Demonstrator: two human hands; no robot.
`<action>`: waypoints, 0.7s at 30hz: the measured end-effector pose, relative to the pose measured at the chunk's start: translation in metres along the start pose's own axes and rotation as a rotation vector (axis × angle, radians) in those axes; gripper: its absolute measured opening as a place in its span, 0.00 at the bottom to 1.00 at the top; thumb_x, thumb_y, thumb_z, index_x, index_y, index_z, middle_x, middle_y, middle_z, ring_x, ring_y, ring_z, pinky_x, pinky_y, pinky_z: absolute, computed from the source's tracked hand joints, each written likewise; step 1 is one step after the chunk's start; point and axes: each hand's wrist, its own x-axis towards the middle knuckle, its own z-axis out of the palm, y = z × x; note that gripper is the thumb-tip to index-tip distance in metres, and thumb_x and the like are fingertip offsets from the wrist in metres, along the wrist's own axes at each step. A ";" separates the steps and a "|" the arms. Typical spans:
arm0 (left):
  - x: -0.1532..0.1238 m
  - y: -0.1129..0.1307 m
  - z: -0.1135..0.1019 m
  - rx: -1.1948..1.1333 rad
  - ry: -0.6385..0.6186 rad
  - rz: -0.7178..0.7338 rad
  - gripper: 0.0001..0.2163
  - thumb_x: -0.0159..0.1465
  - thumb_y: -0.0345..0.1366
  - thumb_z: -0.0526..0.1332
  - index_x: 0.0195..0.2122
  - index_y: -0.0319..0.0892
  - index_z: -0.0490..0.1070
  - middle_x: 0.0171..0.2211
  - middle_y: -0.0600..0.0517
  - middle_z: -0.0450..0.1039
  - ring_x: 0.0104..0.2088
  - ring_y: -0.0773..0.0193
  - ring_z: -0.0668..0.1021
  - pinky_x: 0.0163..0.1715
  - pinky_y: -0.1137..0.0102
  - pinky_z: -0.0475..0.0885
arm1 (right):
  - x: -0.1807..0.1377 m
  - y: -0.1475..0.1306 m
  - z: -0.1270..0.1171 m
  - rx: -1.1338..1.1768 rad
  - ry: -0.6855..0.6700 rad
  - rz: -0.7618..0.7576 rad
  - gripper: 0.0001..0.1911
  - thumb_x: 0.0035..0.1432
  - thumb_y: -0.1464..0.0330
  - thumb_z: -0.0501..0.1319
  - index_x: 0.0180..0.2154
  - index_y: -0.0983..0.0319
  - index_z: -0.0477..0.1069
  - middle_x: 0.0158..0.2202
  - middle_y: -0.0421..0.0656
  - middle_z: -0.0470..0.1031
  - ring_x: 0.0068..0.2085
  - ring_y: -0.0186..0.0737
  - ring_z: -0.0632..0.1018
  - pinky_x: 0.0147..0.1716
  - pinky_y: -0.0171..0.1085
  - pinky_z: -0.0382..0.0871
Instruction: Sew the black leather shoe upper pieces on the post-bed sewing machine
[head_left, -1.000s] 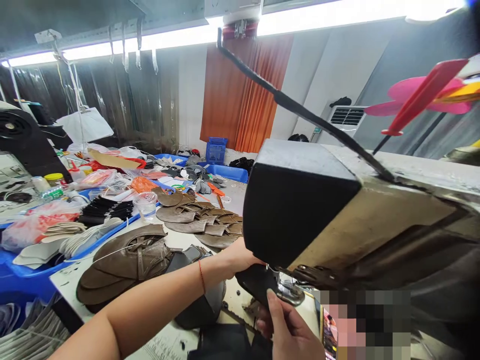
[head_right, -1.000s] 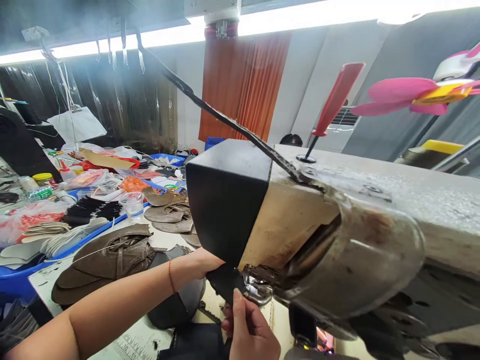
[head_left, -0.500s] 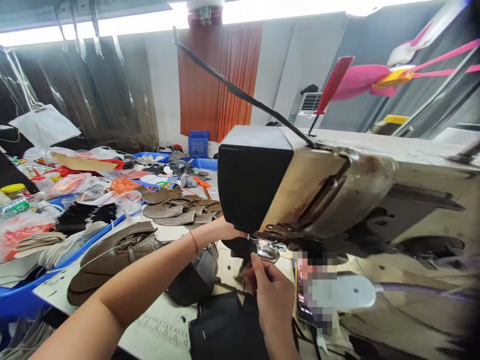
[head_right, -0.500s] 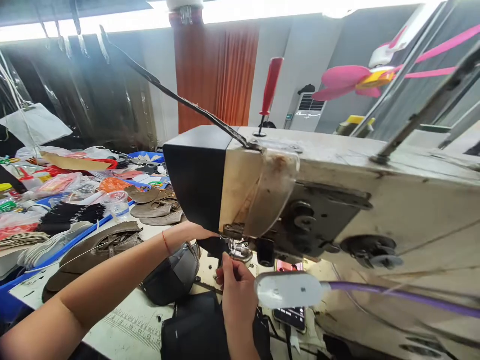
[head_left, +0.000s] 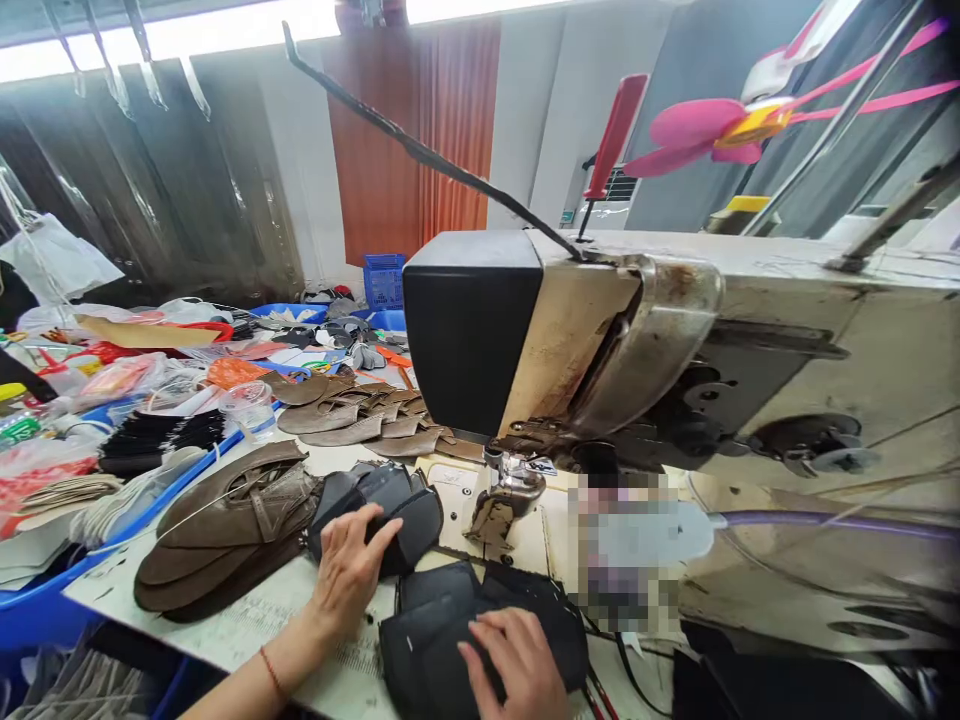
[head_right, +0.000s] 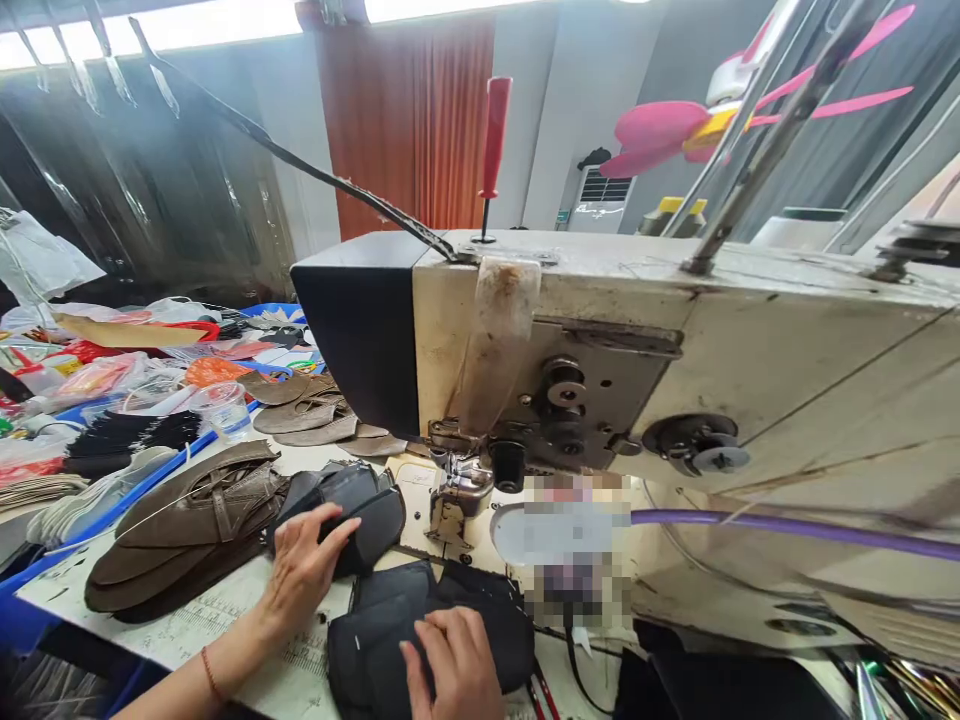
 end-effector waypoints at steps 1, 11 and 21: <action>0.008 -0.005 0.002 0.046 0.015 0.002 0.19 0.65 0.27 0.50 0.51 0.53 0.71 0.52 0.46 0.68 0.50 0.53 0.68 0.50 0.57 0.61 | -0.007 0.003 0.003 -0.053 -0.005 -0.051 0.05 0.50 0.68 0.65 0.34 0.56 0.76 0.31 0.42 0.78 0.34 0.43 0.78 0.34 0.38 0.73; 0.000 0.069 -0.008 -0.181 -0.252 0.097 0.15 0.61 0.30 0.53 0.48 0.47 0.70 0.51 0.45 0.65 0.50 0.53 0.66 0.51 0.58 0.60 | -0.042 0.016 0.020 -0.324 0.050 -0.257 0.08 0.52 0.71 0.60 0.36 0.59 0.74 0.39 0.48 0.77 0.42 0.48 0.78 0.38 0.40 0.76; -0.007 0.100 -0.012 -0.289 -0.634 -0.131 0.15 0.53 0.39 0.66 0.40 0.41 0.68 0.44 0.47 0.66 0.45 0.53 0.67 0.45 0.60 0.62 | -0.047 0.006 0.010 -0.037 0.226 0.061 0.12 0.57 0.76 0.54 0.38 0.58 0.72 0.38 0.47 0.74 0.42 0.42 0.78 0.38 0.37 0.74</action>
